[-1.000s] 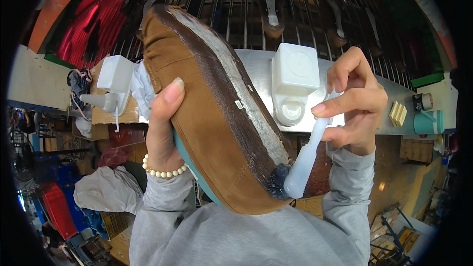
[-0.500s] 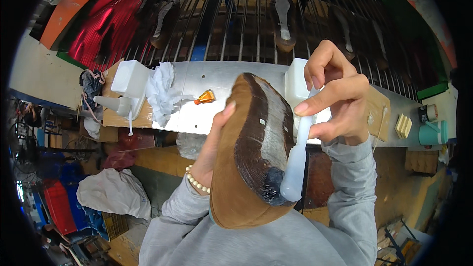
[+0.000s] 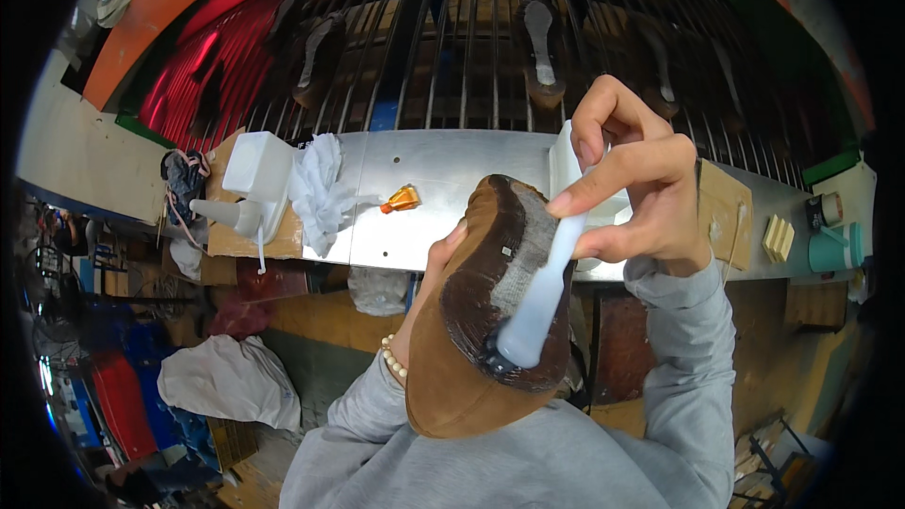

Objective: The person holds a brown shoe and uses a small brush to apply white glue along the sole edge. They repeatedly dip the brush into a container and spread the adhesive around the perimeter of the sole, rotating the shoe to reach different sections.

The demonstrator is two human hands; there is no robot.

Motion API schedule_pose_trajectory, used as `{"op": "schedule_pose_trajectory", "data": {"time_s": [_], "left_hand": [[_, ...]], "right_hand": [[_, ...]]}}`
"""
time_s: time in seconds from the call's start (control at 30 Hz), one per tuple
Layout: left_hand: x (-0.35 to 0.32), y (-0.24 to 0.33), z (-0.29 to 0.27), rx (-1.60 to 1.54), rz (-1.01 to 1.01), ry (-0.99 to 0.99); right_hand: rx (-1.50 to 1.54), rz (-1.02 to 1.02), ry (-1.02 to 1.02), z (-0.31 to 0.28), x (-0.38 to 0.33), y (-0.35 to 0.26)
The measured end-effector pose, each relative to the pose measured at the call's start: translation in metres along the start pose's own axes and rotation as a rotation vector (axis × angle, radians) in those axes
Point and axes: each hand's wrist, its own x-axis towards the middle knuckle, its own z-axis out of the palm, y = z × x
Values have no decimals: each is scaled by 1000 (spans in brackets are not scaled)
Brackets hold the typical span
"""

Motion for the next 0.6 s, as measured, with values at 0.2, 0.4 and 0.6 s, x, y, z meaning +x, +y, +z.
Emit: {"op": "schedule_pose_trajectory", "data": {"time_s": [0.2, 0.4, 0.6], "left_hand": [[3, -3, -3, 53, 3, -26], [1, -12, -18, 61, -48, -63], [4, -42, -38, 178, -151, -155]], "right_hand": [[78, -18, -84, -2, 3, 9], [158, -47, -165, 2, 8, 24], [180, -19, -230, 4, 10, 33]]}}
